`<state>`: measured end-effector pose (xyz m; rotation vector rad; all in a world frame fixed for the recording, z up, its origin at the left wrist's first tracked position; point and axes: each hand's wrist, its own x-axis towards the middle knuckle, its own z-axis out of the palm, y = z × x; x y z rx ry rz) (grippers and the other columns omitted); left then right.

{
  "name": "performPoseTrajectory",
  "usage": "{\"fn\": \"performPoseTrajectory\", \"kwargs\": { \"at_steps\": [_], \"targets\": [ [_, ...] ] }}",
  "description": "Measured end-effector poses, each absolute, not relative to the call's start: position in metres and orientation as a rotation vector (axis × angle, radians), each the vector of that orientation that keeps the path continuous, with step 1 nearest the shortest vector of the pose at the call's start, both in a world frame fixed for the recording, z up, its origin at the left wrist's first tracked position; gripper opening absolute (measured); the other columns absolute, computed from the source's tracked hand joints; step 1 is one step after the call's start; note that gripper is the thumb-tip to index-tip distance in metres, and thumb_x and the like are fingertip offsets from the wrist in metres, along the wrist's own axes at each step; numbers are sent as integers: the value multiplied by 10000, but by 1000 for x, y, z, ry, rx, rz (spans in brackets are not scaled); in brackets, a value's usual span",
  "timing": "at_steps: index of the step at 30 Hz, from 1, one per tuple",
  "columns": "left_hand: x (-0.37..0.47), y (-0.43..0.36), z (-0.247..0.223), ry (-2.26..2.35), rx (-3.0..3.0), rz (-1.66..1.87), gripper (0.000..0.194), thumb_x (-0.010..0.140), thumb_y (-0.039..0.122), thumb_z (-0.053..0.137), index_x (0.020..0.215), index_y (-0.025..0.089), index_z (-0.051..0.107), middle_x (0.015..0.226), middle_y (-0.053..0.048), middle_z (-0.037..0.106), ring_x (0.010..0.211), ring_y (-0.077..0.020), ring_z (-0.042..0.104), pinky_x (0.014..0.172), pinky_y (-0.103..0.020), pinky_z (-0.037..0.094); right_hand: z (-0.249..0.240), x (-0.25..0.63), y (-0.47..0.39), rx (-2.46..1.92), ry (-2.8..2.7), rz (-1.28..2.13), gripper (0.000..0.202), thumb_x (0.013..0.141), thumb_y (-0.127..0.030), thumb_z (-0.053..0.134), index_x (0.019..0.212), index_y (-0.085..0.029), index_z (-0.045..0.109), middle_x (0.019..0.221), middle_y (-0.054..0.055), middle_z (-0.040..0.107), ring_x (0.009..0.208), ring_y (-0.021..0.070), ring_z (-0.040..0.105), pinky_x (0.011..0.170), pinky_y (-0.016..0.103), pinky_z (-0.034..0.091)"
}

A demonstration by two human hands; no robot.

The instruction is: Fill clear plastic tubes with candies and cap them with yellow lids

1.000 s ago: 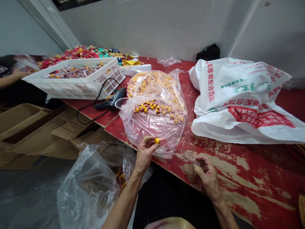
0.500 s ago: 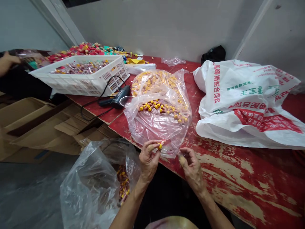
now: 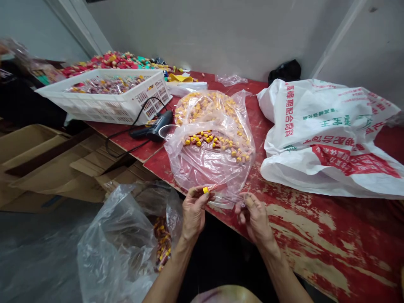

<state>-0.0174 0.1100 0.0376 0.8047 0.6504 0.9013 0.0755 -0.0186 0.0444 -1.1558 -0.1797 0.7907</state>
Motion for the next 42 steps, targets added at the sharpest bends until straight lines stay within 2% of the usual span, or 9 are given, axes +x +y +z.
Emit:
{"fn": "performPoseTrajectory", "kwargs": {
  "at_steps": [2, 5, 8, 15, 22, 28, 32, 37, 42],
  "targets": [
    [-17, 111, 39, 656, 712, 857, 330, 543, 189, 830, 816, 168, 645, 742, 8, 690, 625, -151, 658, 591, -256, 541, 43, 75, -20, -941, -15, 966, 338, 757, -492, 654, 867, -181, 581, 480, -75, 502, 309, 36, 283, 330, 171, 268],
    [-18, 110, 41, 660, 657, 799, 347, 551, 197, 833, 846, 159, 654, 732, -10, 705, 619, -149, 659, 573, -241, 540, 39, 77, -23, -747, 128, 1098, 264, 705, -389, 726, 796, -162, 625, 403, -104, 412, 287, 15, 203, 297, 148, 224],
    [-19, 107, 44, 670, 626, 747, 360, 540, 209, 845, 838, 147, 653, 696, -20, 707, 593, -146, 651, 551, -235, 538, 35, 79, -25, -685, 188, 1114, 217, 689, -323, 747, 780, -149, 654, 403, -103, 409, 293, 9, 217, 303, 142, 246],
    [-17, 96, 46, 722, 571, 663, 352, 516, 233, 870, 747, 137, 623, 643, -20, 691, 542, -139, 635, 491, -219, 528, 31, 80, -33, -696, 203, 1080, 242, 666, -319, 765, 787, -136, 662, 455, -83, 470, 319, 3, 247, 327, 139, 277],
    [-15, 88, 46, 706, 623, 573, 315, 550, 274, 858, 726, 139, 634, 636, -26, 682, 530, -135, 631, 472, -201, 510, 31, 80, -40, -929, 77, 881, 352, 706, -477, 722, 843, -175, 603, 536, -61, 540, 354, 26, 312, 360, 157, 304],
    [-17, 71, 47, 650, 923, 535, 275, 628, 262, 808, 851, 138, 703, 728, -23, 690, 579, -129, 619, 525, -218, 515, 30, 82, -73, -1266, -210, 669, 323, 762, -465, 666, 922, -196, 592, 608, -45, 544, 424, 53, 378, 393, 166, 299],
    [-15, 59, 44, 597, 1039, 403, 275, 664, 262, 778, 904, 142, 720, 745, -22, 683, 598, -109, 582, 568, -209, 498, 29, 85, -101, -1501, -312, 643, 257, 828, -426, 591, 954, -202, 606, 677, -24, 552, 512, 86, 445, 463, 191, 368],
    [-11, 45, 42, 569, 1096, 327, 288, 656, 235, 781, 934, 186, 725, 748, 7, 663, 605, -91, 554, 604, -195, 458, 33, 87, -118, -1637, -467, 604, 234, 839, -399, 554, 945, -202, 622, 826, 20, 624, 691, 150, 557, 582, 227, 439],
    [-11, 37, 43, 579, 1106, 269, 230, 641, 250, 785, 861, 193, 751, 744, -2, 660, 628, -117, 570, 626, -221, 464, 29, 89, -122, -1677, -488, 642, 247, 849, -396, 540, 981, -203, 620, 814, 23, 625, 644, 143, 535, 504, 219, 380]
  ]
}}
